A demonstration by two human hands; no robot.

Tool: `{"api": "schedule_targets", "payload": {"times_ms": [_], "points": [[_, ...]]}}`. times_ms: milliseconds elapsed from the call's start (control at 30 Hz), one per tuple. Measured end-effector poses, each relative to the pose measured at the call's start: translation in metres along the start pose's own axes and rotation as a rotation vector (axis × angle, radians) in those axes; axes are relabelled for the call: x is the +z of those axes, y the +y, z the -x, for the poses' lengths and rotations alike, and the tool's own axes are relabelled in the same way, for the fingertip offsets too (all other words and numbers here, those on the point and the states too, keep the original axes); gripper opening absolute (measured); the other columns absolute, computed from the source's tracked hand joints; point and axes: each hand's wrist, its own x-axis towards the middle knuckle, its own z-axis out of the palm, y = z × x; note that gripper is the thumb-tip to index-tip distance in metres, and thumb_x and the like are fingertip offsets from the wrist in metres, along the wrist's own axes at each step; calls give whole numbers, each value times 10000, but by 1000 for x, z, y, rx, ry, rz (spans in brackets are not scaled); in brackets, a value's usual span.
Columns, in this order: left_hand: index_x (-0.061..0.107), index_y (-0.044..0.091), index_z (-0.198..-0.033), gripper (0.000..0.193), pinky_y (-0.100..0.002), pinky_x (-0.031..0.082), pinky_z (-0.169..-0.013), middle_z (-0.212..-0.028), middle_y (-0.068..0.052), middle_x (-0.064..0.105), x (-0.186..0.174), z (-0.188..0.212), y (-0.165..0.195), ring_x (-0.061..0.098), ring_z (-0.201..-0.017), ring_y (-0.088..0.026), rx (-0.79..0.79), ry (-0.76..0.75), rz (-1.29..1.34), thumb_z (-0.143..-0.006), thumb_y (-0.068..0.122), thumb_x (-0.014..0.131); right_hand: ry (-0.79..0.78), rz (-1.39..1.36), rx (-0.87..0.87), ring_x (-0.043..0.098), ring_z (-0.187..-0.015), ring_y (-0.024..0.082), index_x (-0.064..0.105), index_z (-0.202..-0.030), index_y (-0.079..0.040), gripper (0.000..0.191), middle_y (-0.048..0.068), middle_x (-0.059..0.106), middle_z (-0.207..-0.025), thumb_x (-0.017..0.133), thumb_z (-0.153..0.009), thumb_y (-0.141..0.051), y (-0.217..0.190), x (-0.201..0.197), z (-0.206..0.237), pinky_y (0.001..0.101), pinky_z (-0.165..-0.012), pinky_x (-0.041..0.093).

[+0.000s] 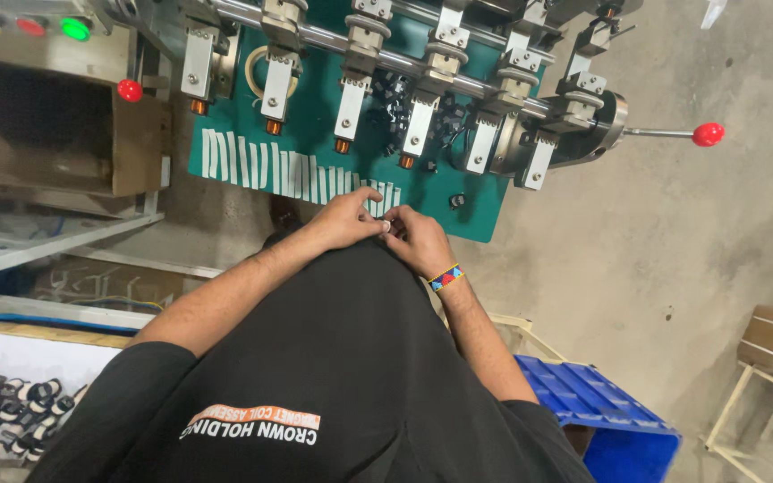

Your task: The person works at a benchtop winding machine, adjusting components on the machine and handling small black coil parts. They pick up and place small components on the green work surface, gather parts by hand, and continue working at the machine as another person approaches at the end.

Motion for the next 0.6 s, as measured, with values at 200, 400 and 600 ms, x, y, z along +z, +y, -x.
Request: {"api": "schedule_targets", "payload": {"times_ms": [200, 400, 600], "points": [[664, 90, -1217, 394, -392, 543, -696, -838, -86, 788, -49, 2, 37, 730, -747, -286, 417, 164, -271, -904, 282, 806, 214, 405, 181, 738, -836, 337, 727, -1048, -102, 246, 133, 768, -882, 770, -851, -243, 59, 41, -36, 440, -747, 574], [533, 58, -1384, 464, -335, 543, -623, -763, -81, 766, -68, -31, 97, 737, -650, -218, 312, 254, 165, -958, 208, 640, 602, 222, 349, 738, -839, 333, 688, -1151, -82, 299, 131, 775, -896, 709, -874, -193, 79, 48, -35, 441, -735, 561], [755, 49, -1018, 181, -448, 558, -662, -795, -153, 753, -1, -49, 95, 726, -762, -352, 420, 194, -159, -935, 169, 649, 315, 188, 133, 756, -845, 308, 728, -1027, -39, 229, 167, 759, -916, 763, -896, -223, 70, 53, -27, 390, -767, 587]]}}
